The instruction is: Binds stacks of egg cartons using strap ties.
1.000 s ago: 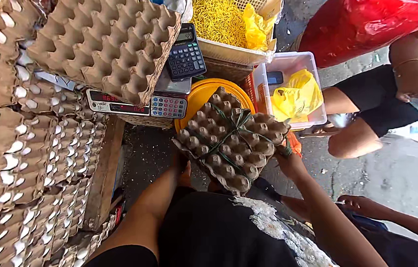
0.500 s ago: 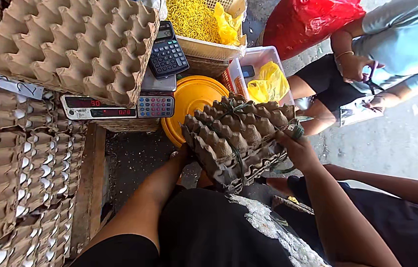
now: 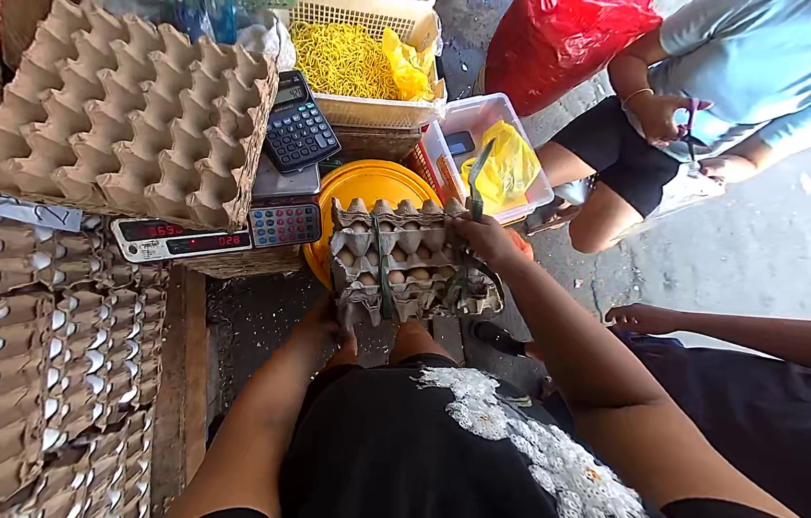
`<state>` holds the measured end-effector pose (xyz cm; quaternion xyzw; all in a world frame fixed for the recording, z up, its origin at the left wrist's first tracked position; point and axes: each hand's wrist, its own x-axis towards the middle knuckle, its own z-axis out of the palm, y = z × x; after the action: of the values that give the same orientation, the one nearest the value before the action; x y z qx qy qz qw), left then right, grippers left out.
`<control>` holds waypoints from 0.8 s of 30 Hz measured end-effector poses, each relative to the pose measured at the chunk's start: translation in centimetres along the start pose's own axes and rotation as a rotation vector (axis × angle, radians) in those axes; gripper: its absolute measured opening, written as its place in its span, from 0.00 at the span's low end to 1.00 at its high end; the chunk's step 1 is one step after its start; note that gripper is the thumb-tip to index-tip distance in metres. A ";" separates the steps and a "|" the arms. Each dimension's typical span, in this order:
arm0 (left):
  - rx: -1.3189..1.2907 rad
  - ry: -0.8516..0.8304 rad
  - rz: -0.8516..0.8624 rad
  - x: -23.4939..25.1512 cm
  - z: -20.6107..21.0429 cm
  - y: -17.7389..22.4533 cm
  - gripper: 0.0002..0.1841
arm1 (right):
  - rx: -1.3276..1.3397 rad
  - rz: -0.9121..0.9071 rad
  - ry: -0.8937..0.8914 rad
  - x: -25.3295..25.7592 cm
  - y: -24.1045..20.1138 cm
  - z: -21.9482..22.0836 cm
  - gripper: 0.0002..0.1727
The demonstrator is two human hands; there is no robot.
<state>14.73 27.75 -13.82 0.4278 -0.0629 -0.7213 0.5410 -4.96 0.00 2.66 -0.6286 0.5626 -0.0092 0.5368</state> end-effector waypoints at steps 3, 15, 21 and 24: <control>-0.086 0.451 -0.342 2.1 1.0 -0.5 0.23 | 0.053 0.023 -0.069 1.6 -0.3 -0.6 0.19; 0.893 0.824 0.141 -4.4 5.3 11.0 0.19 | 0.288 -0.081 0.532 -3.7 6.9 -19.2 0.25; 1.203 0.607 0.526 -1.6 14.0 14.2 0.18 | 0.092 -0.365 1.023 -8.4 4.8 -23.5 0.24; 1.441 0.343 0.409 1.6 18.3 13.8 0.18 | -0.339 -0.297 0.593 -7.0 2.4 -15.3 0.18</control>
<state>12.11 14.03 4.38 0.7606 -0.5103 -0.3113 0.2535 -18.62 -4.63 11.63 -0.7533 0.5900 -0.1754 0.2316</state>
